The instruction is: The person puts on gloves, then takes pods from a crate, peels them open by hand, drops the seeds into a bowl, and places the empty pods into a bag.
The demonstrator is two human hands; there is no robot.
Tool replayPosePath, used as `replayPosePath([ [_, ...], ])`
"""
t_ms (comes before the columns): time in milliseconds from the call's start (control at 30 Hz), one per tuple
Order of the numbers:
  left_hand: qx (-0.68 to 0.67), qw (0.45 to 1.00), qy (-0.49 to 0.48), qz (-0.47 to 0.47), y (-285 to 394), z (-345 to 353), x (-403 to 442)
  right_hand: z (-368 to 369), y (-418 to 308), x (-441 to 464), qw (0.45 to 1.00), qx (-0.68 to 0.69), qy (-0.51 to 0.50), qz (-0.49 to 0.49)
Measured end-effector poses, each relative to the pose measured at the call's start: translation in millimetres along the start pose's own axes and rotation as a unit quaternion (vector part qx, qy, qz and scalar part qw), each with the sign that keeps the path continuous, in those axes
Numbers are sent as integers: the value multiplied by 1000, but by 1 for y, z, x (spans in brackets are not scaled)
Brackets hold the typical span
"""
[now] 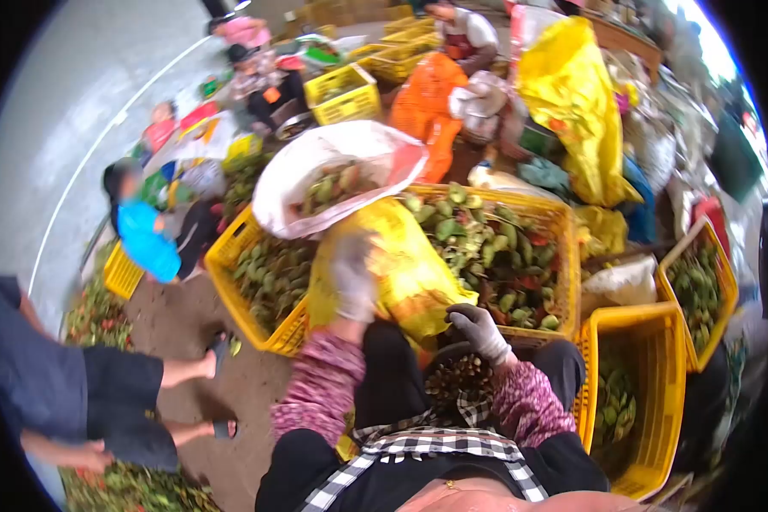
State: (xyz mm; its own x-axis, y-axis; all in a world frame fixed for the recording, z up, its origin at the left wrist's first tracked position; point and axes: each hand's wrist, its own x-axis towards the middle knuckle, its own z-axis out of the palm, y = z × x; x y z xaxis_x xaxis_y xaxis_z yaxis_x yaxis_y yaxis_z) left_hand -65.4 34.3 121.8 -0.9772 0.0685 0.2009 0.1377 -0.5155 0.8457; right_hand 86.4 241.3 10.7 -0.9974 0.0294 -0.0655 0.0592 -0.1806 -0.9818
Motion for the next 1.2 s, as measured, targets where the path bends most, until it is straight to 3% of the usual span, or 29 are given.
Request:
replayPosePath([
  [33,216,966,-34,136,21,-6,34,-16,10,6,993,-107,23,-33],
  [67,408,870,-8,278,43,-11,68,-27,1,9,994,-97,52,12],
  [100,416,877,11,240,38,-27,99,-39,-12,18,992,-85,78,54],
  [167,432,873,77,212,41,-26,121,-75,1,59,980,-103,167,22],
  [233,450,844,177,232,48,-5,98,-100,-5,104,911,-275,279,-126],
  [267,281,919,88,262,9,-12,83,-111,-5,133,902,-282,301,-129],
  [300,218,946,10,240,-12,1,51,-120,-1,165,893,-288,321,-132],
  [333,112,984,-5,139,-20,38,16,-129,7,201,868,-351,330,-121],
  [367,204,973,-54,98,-59,27,-6,-136,10,233,839,-414,336,-111],
  [400,174,967,-141,119,-98,20,-23,-131,0,253,833,-439,322,-99],
  [433,288,933,-188,100,-101,33,-43,-122,-12,271,828,-470,305,-31],
  [500,304,924,-226,-40,-128,36,-71,-109,-40,290,823,-511,236,81],
  [533,298,913,-275,-32,-129,39,-74,-108,-38,303,806,-527,233,133],
  [600,287,894,-345,-8,-127,44,-72,-116,-15,319,798,-537,231,145],
  [700,271,893,-337,-122,-130,45,-63,-133,-1,314,830,-474,258,138],
  [733,224,907,-314,-171,-135,43,-64,-146,15,309,844,-433,304,91],
  [767,171,915,-290,-221,-142,41,-65,-161,25,296,893,-358,273,23],
  [800,191,921,-303,-155,-144,42,-61,-174,48,289,922,-260,280,-62],
  [833,106,934,-265,-214,-139,47,-59,-186,64,278,935,-158,280,-151],
  [900,-14,952,-222,-212,-145,45,-48,-156,18,212,967,18,234,-103],
  [967,-86,963,-124,-225,-134,64,-37,-133,-3,162,939,-111,231,-228],
  [1033,40,977,-120,-173,-152,72,-28,-109,-10,127,884,-244,281,-283],
  [1100,49,964,-117,-232,-148,93,-28,-81,-14,99,923,-158,265,-231],
  [1167,89,938,-234,-240,-170,97,-28,-57,-20,74,906,-210,263,-257],
  [1200,40,948,-186,-255,-174,103,-39,-54,-23,68,840,-315,278,-344],
])
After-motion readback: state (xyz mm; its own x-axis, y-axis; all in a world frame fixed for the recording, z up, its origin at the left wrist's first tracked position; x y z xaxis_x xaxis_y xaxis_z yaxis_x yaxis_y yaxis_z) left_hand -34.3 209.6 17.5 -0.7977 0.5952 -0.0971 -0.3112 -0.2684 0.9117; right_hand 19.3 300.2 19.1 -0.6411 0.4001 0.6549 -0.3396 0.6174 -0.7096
